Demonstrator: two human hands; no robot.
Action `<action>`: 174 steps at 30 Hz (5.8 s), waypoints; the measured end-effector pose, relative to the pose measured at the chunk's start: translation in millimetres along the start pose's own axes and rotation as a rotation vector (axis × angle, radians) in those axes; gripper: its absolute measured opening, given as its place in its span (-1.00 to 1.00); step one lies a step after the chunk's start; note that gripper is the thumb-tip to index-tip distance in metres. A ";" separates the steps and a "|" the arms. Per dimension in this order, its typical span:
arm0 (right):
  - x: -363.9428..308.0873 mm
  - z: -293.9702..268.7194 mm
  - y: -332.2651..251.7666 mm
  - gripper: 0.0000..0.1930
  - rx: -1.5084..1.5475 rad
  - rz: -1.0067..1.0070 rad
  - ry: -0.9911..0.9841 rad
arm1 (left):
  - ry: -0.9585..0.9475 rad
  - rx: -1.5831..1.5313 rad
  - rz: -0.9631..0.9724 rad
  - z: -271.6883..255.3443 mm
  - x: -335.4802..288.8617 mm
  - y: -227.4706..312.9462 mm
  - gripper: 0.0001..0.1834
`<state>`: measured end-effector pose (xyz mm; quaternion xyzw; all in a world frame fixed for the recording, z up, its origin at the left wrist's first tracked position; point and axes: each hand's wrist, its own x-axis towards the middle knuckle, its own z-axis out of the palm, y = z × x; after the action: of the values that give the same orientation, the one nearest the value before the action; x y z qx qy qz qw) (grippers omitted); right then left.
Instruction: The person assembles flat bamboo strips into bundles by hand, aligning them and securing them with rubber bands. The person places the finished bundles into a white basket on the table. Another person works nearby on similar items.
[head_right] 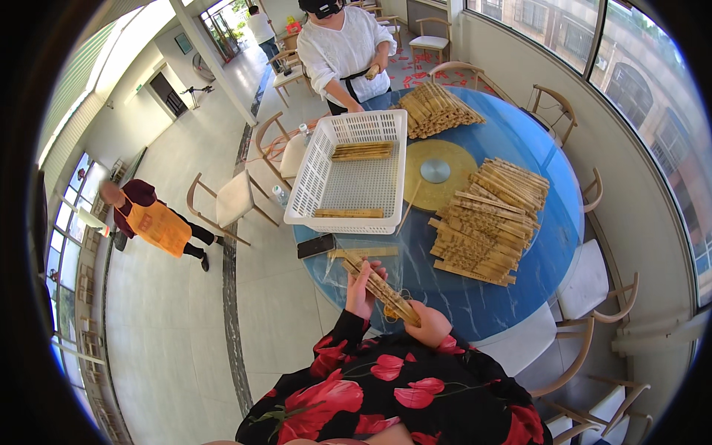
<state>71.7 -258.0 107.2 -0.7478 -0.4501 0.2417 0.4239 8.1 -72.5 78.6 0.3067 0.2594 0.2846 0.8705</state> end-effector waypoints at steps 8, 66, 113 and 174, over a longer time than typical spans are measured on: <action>-1.1 -13.0 -3.7 -0.58 0.351 0.144 -0.256 | 0.062 0.130 0.181 -37.4 36.9 6.9 -0.72; 31.0 -111.0 228.6 -0.83 -0.974 0.230 0.462 | -0.035 -0.347 -0.339 -26.5 -8.2 -39.0 -0.81; -0.1 -27.8 -5.3 -0.36 0.480 0.004 -0.063 | -0.191 0.335 0.347 40.7 -3.3 25.2 -0.35; 62.7 -122.9 237.2 -0.91 -1.113 0.377 0.464 | 0.045 -0.308 -0.229 -25.6 -16.6 -30.9 -0.81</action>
<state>304.1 -309.9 -29.1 -0.9558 -0.2652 -0.1264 0.0081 -9.3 -93.5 44.8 0.1320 0.2655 0.2269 0.9277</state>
